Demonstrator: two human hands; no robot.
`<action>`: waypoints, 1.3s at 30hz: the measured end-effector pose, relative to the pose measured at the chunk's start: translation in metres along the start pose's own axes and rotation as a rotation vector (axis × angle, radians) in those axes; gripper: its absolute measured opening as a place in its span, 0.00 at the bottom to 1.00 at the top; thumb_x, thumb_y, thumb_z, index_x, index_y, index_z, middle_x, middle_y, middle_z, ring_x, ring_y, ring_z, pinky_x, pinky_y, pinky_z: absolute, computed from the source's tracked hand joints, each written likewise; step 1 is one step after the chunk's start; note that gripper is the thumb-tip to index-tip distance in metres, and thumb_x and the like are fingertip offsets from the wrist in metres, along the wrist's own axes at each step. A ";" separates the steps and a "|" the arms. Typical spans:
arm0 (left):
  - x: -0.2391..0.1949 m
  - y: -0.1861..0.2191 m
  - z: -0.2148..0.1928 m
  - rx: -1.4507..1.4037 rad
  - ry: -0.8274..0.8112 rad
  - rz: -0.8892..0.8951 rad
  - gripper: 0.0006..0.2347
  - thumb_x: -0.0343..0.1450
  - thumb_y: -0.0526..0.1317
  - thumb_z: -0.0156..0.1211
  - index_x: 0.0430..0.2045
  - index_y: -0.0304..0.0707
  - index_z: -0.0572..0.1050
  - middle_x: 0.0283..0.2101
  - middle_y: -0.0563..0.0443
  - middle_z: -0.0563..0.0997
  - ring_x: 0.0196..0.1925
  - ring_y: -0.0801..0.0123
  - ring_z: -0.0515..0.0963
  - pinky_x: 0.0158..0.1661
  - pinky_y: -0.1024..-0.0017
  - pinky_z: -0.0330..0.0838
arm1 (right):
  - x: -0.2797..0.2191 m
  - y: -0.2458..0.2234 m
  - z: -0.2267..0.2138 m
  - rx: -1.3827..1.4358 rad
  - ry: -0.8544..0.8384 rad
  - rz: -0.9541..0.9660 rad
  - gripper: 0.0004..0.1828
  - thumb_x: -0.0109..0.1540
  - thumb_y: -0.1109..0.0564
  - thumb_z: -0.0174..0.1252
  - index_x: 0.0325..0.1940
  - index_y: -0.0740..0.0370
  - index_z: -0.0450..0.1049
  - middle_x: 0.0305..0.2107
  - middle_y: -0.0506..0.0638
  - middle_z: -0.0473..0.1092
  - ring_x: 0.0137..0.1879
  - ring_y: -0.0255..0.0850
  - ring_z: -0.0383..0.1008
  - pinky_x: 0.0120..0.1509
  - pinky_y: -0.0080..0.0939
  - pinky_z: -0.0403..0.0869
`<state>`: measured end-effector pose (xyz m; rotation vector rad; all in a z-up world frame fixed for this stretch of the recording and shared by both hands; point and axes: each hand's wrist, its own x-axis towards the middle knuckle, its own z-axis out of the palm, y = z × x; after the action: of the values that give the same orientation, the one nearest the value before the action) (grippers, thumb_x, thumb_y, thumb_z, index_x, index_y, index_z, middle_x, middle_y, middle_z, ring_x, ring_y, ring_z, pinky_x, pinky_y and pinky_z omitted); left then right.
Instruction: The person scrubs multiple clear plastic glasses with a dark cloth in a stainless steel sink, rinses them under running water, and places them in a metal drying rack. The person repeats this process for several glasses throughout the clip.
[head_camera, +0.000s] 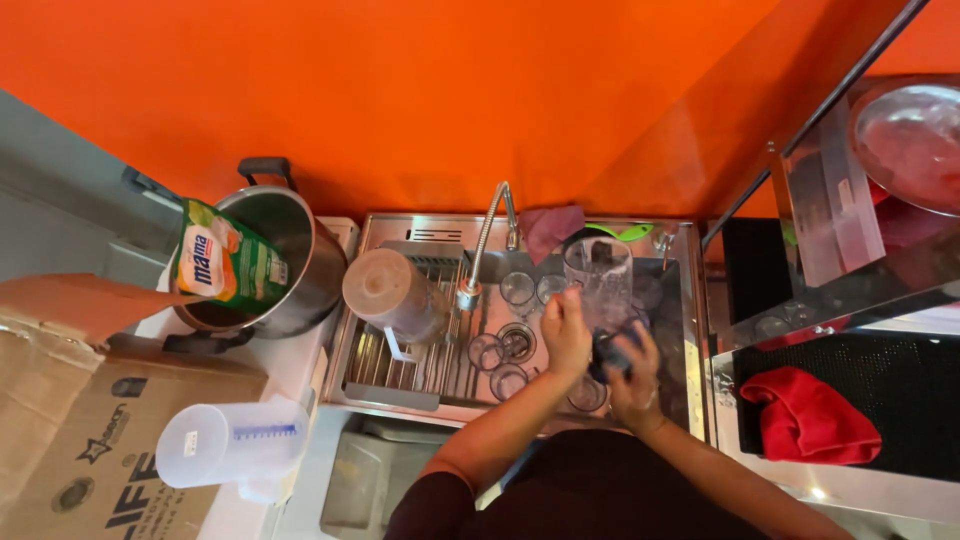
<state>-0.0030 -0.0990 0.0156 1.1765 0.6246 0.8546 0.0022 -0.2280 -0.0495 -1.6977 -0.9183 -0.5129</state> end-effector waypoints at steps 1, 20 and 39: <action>0.000 0.003 0.002 -0.038 0.021 0.054 0.17 0.79 0.46 0.55 0.18 0.46 0.64 0.18 0.61 0.62 0.24 0.76 0.62 0.29 0.78 0.58 | -0.004 0.012 0.003 0.166 0.088 0.285 0.28 0.61 0.61 0.58 0.67 0.62 0.69 0.65 0.66 0.61 0.71 0.58 0.60 0.78 0.55 0.56; 0.001 -0.074 -0.101 0.227 -0.641 0.278 0.22 0.68 0.41 0.70 0.06 0.44 0.62 0.12 0.59 0.59 0.17 0.76 0.56 0.21 0.77 0.53 | 0.076 -0.019 -0.019 0.987 -0.131 0.924 0.12 0.70 0.57 0.48 0.41 0.64 0.77 0.38 0.59 0.75 0.50 0.44 0.73 0.67 0.46 0.67; 0.004 -0.024 -0.122 0.703 -0.638 0.774 0.21 0.67 0.49 0.69 0.49 0.37 0.76 0.44 0.39 0.82 0.45 0.47 0.83 0.49 0.55 0.76 | -0.013 0.055 -0.017 -0.065 -0.647 1.287 0.28 0.50 0.45 0.74 0.53 0.51 0.80 0.42 0.56 0.79 0.54 0.49 0.78 0.60 0.49 0.74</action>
<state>-0.0929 -0.0347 -0.0419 2.2892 -0.1195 0.8279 0.0394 -0.2546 -0.0869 -2.1387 -0.0588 0.9037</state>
